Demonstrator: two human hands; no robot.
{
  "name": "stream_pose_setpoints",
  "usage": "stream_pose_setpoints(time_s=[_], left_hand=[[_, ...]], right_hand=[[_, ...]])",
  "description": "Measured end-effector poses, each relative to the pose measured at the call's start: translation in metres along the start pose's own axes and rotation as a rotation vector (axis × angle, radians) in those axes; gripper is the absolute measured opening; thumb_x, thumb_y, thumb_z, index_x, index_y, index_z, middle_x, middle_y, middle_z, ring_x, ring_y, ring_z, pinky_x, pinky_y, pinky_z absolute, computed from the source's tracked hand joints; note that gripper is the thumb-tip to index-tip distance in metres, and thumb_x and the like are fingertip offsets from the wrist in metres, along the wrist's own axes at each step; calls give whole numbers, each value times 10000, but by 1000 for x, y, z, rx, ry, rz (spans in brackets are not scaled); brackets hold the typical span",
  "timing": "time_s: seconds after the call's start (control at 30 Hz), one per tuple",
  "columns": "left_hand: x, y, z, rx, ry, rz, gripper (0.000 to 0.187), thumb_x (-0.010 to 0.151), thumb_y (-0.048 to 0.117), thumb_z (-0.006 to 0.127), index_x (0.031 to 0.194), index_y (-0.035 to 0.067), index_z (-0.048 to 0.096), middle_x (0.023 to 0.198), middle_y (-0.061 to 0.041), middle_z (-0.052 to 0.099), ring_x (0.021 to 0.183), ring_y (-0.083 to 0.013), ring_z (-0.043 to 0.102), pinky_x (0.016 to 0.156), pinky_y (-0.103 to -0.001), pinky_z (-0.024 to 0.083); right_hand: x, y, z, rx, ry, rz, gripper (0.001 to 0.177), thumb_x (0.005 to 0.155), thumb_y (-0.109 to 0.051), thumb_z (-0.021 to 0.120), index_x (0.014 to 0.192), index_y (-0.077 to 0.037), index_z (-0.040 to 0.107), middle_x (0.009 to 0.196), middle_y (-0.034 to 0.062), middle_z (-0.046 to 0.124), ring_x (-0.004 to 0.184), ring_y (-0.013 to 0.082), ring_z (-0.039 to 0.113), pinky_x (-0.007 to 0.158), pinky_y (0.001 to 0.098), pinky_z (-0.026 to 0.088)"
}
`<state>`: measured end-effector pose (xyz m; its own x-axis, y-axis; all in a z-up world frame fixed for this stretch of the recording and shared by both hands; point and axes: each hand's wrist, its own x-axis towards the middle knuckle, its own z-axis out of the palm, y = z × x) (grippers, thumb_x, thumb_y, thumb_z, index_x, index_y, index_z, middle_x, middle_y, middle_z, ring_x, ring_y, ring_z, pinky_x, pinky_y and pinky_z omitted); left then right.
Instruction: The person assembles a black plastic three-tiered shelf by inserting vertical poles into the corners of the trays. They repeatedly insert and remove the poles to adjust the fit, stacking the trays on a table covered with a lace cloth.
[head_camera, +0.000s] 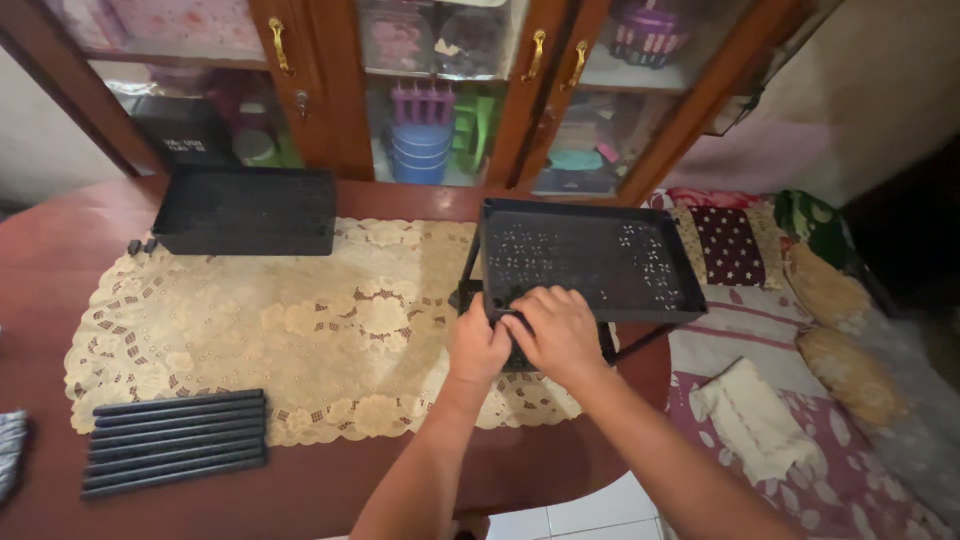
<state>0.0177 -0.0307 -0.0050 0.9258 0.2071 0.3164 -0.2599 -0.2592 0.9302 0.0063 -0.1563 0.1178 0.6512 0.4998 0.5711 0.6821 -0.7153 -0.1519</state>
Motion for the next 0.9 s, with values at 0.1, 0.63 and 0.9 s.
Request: stream_pose_setpoints(time_s=[0.1, 0.63, 0.9], left_hand=[[0, -6, 4, -10, 8, 29, 325, 864, 116, 635, 1174, 32, 580, 861, -242, 710, 836, -462, 694, 702, -510, 550], [-1, -23, 24, 113, -77, 96, 161, 936, 198, 649, 1050, 85, 637, 825, -219, 718, 791, -438, 706, 693, -497, 565], [1, -11, 18, 60, -38, 52, 294, 901, 195, 621, 1143, 29, 592, 834, -230, 709, 786, -450, 693, 671, -498, 556]], right_hand=[[0, 1, 0, 9, -9, -4, 175, 878, -248, 745, 910, -87, 685, 912, 47, 681, 840, 290, 612, 740, 425, 438], [7, 11, -1, 38, -103, 2, 183, 923, -271, 699, 920, -88, 689, 922, 70, 688, 885, 304, 633, 780, 429, 456], [5, 3, -4, 34, -79, 18, 198, 903, -277, 705, 923, -81, 686, 926, 63, 688, 869, 302, 633, 772, 433, 455]])
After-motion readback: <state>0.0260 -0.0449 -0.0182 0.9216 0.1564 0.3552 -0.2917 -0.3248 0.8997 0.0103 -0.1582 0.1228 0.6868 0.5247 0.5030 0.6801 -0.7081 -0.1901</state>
